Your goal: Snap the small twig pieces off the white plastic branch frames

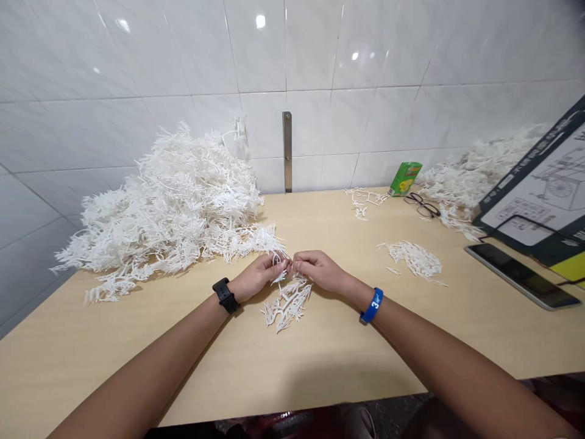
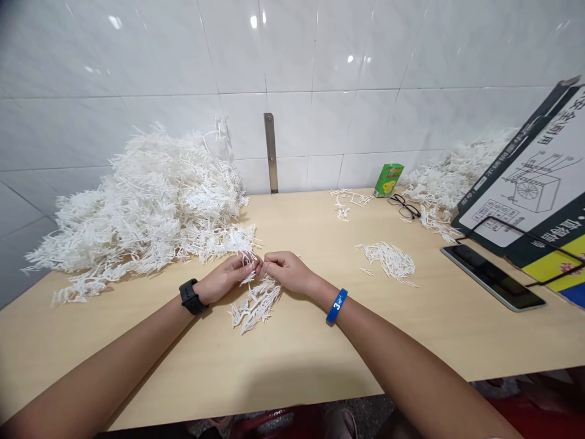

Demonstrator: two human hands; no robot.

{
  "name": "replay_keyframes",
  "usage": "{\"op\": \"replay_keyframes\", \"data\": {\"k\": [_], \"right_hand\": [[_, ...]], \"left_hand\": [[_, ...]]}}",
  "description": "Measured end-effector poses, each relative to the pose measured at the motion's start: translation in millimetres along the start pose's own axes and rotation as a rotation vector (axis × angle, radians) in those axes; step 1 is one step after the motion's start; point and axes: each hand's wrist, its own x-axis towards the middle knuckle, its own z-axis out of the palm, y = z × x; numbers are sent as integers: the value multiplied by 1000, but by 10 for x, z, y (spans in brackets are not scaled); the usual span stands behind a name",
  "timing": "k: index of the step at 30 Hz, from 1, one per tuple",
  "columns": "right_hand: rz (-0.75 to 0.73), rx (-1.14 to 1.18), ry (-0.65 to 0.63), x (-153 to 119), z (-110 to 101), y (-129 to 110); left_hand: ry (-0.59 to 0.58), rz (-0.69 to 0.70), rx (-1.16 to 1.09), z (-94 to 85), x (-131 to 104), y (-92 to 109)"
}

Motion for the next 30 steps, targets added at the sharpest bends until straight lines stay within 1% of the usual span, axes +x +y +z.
{"op": "replay_keyframes", "data": {"k": [2,4,7,9,11,13,15,17,18,19,21,23,25,27,28,30], "right_hand": [[2,-65,64,15,-26,15],[-21,-271,138,39,-64,49],[-58,-582,228,66,-126,101],[-97,-638,268,63,-146,101],[-150,-580,301,39,-124,64],[-161,-418,290,6,-55,14],[-74,-184,176,-17,41,-15],[55,25,45,-13,122,3],[119,87,22,0,144,29],[169,116,44,18,148,64],[223,85,193,56,111,138],[226,3,350,75,41,185],[200,-51,442,68,-14,183],[177,-43,456,43,-24,134],[163,-27,430,29,-12,101],[124,-19,319,8,33,41]], "left_hand": [[35,-1,-85,-10,4,-12],[74,-44,-123,-12,11,-24],[116,-114,-76,-6,17,-33],[144,-123,-54,-2,15,-30],[169,-128,-79,-1,12,-18],[198,-138,-102,-4,8,0],[239,-138,-88,-10,5,18],[278,-139,-66,-17,4,32],[291,-142,-58,-20,4,36],[298,-145,-50,-21,5,38],[299,-143,-16,-20,8,39],[288,-124,42,-14,13,40],[249,-118,94,-3,19,44],[193,-123,131,12,23,50],[167,-120,151,20,24,53],[141,-103,189,35,24,55]]}}
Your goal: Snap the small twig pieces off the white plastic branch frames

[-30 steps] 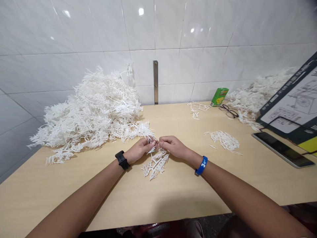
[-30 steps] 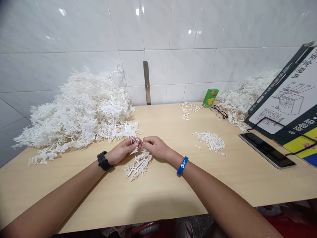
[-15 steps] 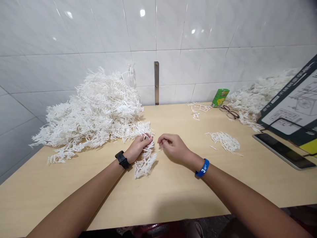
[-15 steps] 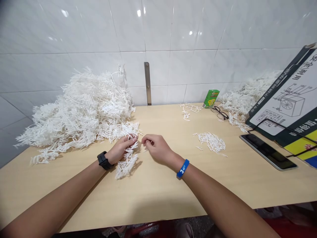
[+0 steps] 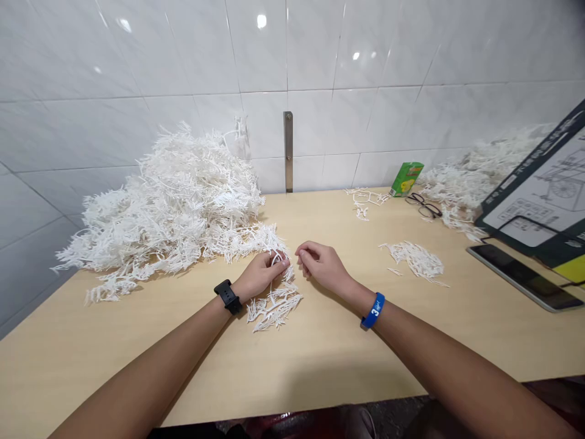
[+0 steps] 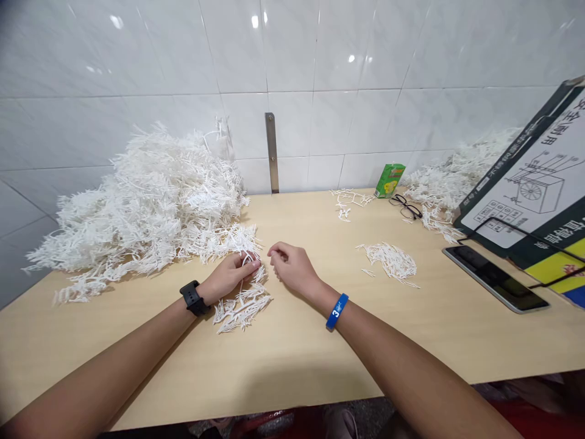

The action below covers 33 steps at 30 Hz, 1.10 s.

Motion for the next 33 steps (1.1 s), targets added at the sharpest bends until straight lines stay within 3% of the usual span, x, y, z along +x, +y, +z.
{"op": "replay_keyframes", "data": {"k": [3,9,13,19,23,27,30,33], "right_hand": [[-71,-60,-158,-27,54,-30],[-123,-201,-211,4,59,11],[-149,-100,-294,10,40,-3],[-139,45,-395,-11,41,-18],[-126,-31,-331,-16,53,-6],[-111,-248,-149,18,29,41],[-148,-447,-39,46,-11,76],[-218,-490,27,46,-24,68]], "left_hand": [[11,20,10,15,0,-8],[-18,31,-29,18,0,-32],[-65,45,-72,8,-18,-46],[-120,24,-310,6,-16,-85],[-79,59,-338,6,-6,-82],[2,36,-256,3,-5,-73],[49,-11,-197,5,-5,-62],[55,-7,-152,9,-9,-37]]}}
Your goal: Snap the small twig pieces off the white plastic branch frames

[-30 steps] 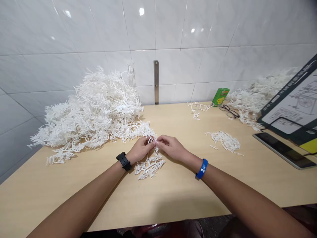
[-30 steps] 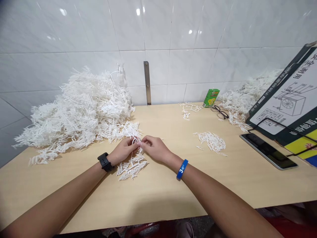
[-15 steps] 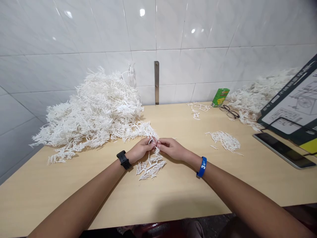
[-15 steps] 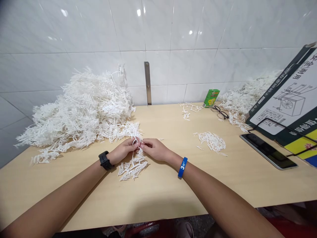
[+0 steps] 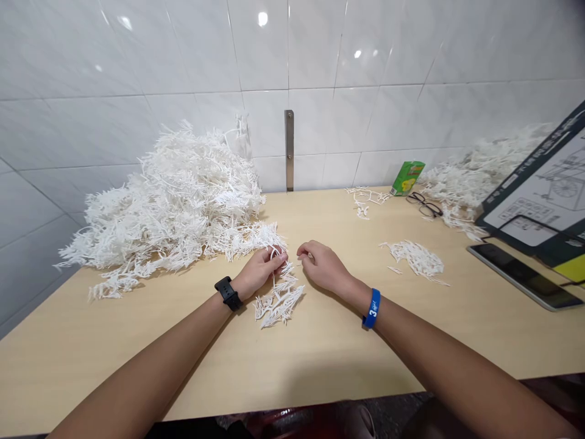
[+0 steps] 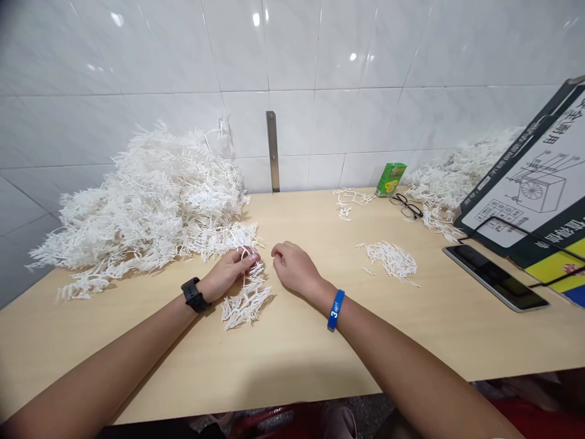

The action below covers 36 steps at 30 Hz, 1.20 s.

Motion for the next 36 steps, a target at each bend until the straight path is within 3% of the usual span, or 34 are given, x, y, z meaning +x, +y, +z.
{"op": "replay_keyframes", "data": {"k": [6,13,17,24,27,31,36], "right_hand": [[-51,169,-148,-40,10,-135],[-144,321,-278,-55,22,-181],[-73,256,-247,-43,9,-136],[-34,-131,-51,-12,-113,-72],[-14,-33,-55,-22,-117,-110],[-66,141,-194,-43,-47,-169],[-131,287,-283,-47,-14,-208]], "left_hand": [[-44,17,13,0,-5,12],[-163,-33,-233,-3,-4,-37],[-105,-44,-294,-17,5,-13],[-57,-3,-203,-13,20,-43],[-30,2,-145,-20,22,-55],[-31,32,-85,-29,21,-58],[-105,-23,-249,5,11,-86]]}}
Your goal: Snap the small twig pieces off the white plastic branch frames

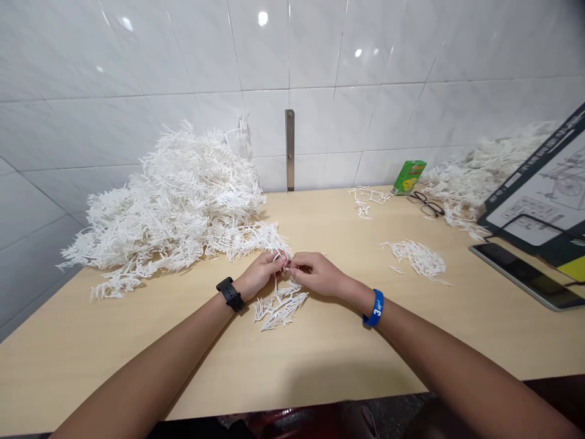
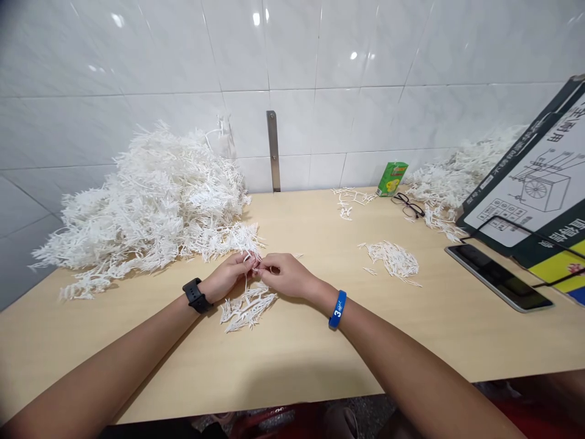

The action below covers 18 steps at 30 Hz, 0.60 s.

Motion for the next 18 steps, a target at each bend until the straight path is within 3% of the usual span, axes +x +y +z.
{"op": "replay_keyframes", "data": {"k": [4,7,14,18], "right_hand": [[-21,131,-88,-24,-38,2],[20,93,-43,-38,-84,40],[15,-509,174,-14,-195,169],[97,-294,324,-16,-186,135]], "left_hand": [[-58,-74,-193,28,-9,29],[-16,-61,-237,18,-10,81],[6,-35,109,1,-9,102],[-46,-28,303,39,-24,112]]}}
